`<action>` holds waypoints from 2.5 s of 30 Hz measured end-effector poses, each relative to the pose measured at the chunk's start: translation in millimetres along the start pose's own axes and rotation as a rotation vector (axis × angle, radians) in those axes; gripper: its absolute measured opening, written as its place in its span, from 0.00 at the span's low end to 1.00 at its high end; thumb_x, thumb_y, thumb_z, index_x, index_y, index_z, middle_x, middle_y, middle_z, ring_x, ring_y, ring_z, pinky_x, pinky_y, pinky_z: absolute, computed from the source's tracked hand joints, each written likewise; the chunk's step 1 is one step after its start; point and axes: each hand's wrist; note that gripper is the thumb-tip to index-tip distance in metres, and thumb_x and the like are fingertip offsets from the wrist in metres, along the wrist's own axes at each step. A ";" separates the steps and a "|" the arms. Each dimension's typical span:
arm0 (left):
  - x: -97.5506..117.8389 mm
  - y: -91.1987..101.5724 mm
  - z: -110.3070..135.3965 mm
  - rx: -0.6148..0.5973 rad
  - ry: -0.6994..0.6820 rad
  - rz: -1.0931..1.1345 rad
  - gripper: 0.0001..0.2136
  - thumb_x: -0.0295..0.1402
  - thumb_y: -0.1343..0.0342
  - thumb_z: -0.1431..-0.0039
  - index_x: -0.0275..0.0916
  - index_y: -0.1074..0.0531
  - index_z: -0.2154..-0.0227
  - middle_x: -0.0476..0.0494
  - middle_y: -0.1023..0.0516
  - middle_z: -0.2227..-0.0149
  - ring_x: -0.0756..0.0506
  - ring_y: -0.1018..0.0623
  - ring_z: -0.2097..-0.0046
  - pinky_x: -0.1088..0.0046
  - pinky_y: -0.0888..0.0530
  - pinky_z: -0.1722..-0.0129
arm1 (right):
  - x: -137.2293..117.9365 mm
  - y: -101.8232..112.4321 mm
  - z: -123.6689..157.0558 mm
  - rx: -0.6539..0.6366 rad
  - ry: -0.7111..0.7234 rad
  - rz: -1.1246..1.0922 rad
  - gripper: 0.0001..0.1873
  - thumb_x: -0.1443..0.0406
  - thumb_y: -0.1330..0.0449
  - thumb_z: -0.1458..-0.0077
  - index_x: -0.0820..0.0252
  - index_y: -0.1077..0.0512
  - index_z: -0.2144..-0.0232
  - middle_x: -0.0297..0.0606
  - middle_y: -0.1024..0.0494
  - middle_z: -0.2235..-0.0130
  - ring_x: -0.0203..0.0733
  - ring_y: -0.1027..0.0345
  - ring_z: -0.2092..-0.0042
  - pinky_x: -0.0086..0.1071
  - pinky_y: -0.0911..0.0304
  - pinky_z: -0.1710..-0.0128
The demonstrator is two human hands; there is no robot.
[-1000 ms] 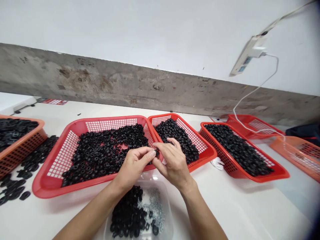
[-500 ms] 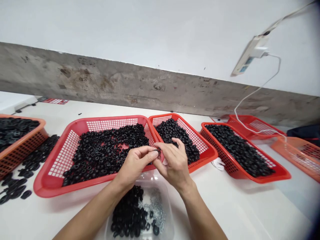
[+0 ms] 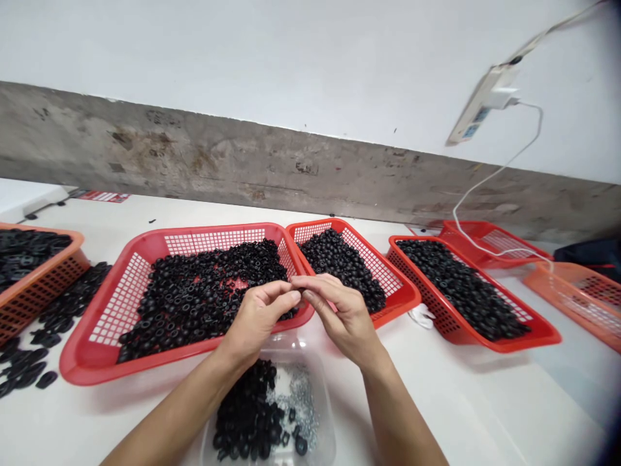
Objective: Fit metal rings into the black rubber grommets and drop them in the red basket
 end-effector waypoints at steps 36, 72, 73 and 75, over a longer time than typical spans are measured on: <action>-6.6 -6.6 1.9 0.022 0.015 0.072 0.10 0.35 0.39 0.43 0.37 0.19 0.62 0.45 0.19 0.65 0.46 0.24 0.61 0.72 0.30 0.54 | -4.9 -21.0 2.8 0.155 0.162 0.641 0.08 0.63 0.43 0.37 0.59 0.30 0.57 0.41 0.19 0.58 0.44 0.25 0.57 0.48 0.51 0.40; 7.6 2.9 1.1 -0.231 0.235 0.244 0.10 0.37 0.37 0.46 0.34 0.25 0.73 0.46 0.25 0.71 0.49 0.28 0.67 0.73 0.31 0.60 | 6.2 -11.9 1.0 0.130 0.285 0.465 0.10 0.61 0.40 0.39 0.58 0.29 0.55 0.38 0.18 0.60 0.41 0.23 0.58 0.48 0.53 0.37; 7.4 3.2 1.1 -0.231 0.264 0.276 0.10 0.36 0.35 0.48 0.34 0.25 0.72 0.47 0.25 0.71 0.49 0.27 0.67 0.74 0.31 0.60 | 6.9 -11.2 1.2 0.130 0.295 0.465 0.11 0.61 0.39 0.39 0.58 0.29 0.55 0.39 0.18 0.58 0.42 0.23 0.57 0.49 0.53 0.37; 6.5 2.9 1.1 -0.220 0.301 0.310 0.11 0.35 0.32 0.51 0.35 0.24 0.69 0.47 0.24 0.69 0.50 0.26 0.67 0.75 0.30 0.60 | 8.3 -9.8 1.2 0.129 0.306 0.471 0.12 0.61 0.38 0.40 0.58 0.29 0.55 0.41 0.18 0.58 0.43 0.23 0.57 0.50 0.53 0.38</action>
Point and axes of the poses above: each hand's wrist, its own z-axis away from the middle knuckle, its own y-axis out of the back of the hand, x = y × z
